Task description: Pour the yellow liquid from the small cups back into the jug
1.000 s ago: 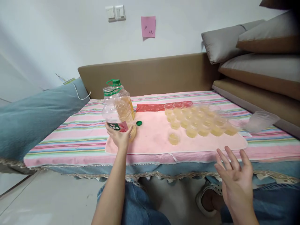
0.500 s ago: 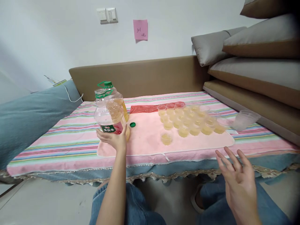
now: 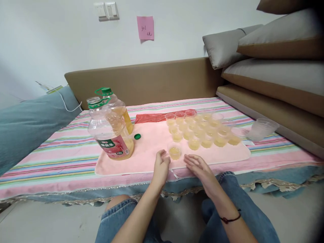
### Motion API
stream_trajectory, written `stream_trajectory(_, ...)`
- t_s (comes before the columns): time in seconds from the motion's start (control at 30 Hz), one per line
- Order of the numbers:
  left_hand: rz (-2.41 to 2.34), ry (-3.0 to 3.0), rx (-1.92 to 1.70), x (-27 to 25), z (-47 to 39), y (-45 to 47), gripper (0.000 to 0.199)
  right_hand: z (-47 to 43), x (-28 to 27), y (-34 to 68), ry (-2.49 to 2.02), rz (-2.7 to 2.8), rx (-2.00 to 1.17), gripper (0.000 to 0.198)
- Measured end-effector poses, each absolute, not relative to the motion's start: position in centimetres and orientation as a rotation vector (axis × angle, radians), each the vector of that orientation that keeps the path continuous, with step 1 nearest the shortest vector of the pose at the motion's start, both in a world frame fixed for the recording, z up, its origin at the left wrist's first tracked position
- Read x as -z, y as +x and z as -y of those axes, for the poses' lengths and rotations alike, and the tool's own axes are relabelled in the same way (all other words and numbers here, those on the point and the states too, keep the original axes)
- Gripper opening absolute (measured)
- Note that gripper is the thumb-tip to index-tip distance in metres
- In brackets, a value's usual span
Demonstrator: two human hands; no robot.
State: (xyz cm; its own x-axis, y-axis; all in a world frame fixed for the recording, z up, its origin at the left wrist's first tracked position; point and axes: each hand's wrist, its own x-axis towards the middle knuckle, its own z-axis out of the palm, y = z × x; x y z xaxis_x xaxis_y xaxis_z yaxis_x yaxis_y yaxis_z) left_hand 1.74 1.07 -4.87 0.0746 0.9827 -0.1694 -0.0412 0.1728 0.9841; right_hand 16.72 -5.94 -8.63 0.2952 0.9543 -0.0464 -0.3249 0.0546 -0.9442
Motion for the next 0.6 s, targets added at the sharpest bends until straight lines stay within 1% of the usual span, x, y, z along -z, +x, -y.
stream_trajectory(0.13,-1.139,0.970,-0.926,5.2,-1.0,3.1,0.045,5.6,10.0,14.1,-1.052,0.630,-1.173,0.050)
stream_trajectory(0.33,-1.081,0.906,-0.902,4.5,-1.1,4.2,0.048,4.7,10.7,13.0,-0.993,0.540,-1.155,0.053)
stream_trajectory(0.6,-1.084,0.913,-0.855,4.8,-1.2,5.8,0.064,4.8,9.6,13.1,-1.007,0.543,-1.154,0.058)
